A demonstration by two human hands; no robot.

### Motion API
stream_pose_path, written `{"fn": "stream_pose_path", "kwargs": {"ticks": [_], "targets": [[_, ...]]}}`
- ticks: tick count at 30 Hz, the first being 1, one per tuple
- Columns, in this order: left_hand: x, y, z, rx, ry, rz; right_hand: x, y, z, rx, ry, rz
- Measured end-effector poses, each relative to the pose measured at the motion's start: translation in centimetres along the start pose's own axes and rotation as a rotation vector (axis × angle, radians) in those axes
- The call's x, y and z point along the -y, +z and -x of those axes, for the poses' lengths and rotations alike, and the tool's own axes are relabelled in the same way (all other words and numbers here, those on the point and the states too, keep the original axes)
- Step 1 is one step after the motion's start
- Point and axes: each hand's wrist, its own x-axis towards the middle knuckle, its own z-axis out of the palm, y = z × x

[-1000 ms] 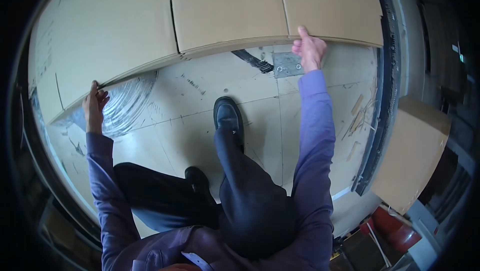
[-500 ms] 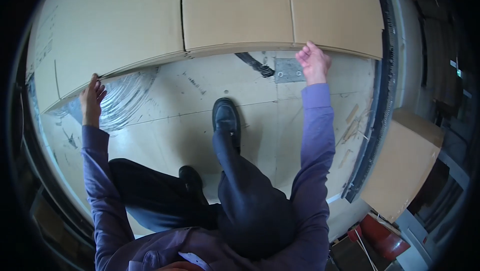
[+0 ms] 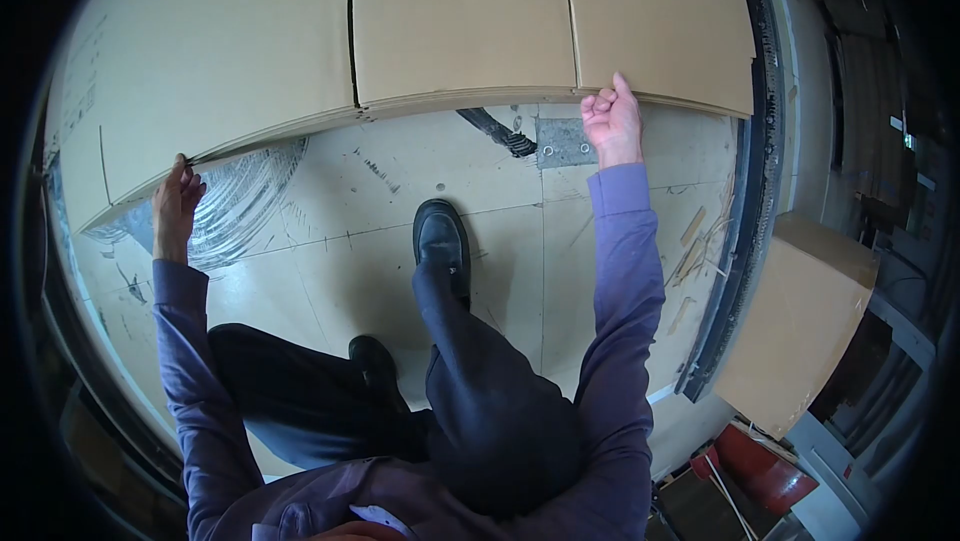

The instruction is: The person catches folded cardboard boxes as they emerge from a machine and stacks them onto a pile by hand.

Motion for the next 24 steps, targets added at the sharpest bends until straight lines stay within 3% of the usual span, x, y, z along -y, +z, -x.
{"fn": "stream_pose_path", "kwargs": {"ticks": [6,12,18,24], "targets": [[0.5,-0.3,-0.5,0.040,-0.003,0.087,1.0,0.2,0.2,0.020,0.027,0.152],[0.5,-0.3,-0.7,0.053,-0.008,0.081,1.3,0.7,-0.8,-0.193,-0.088,0.449],[0.0,-0.2,-0.1,0.044,-0.017,0.043,0.8,0.2,-2.0,-0.065,-0.169,0.238],[-0.4,-0.1,0.6,0.063,-0.018,0.032,0.0,-0.9,-1.9,-0.133,-0.277,0.335]]}}
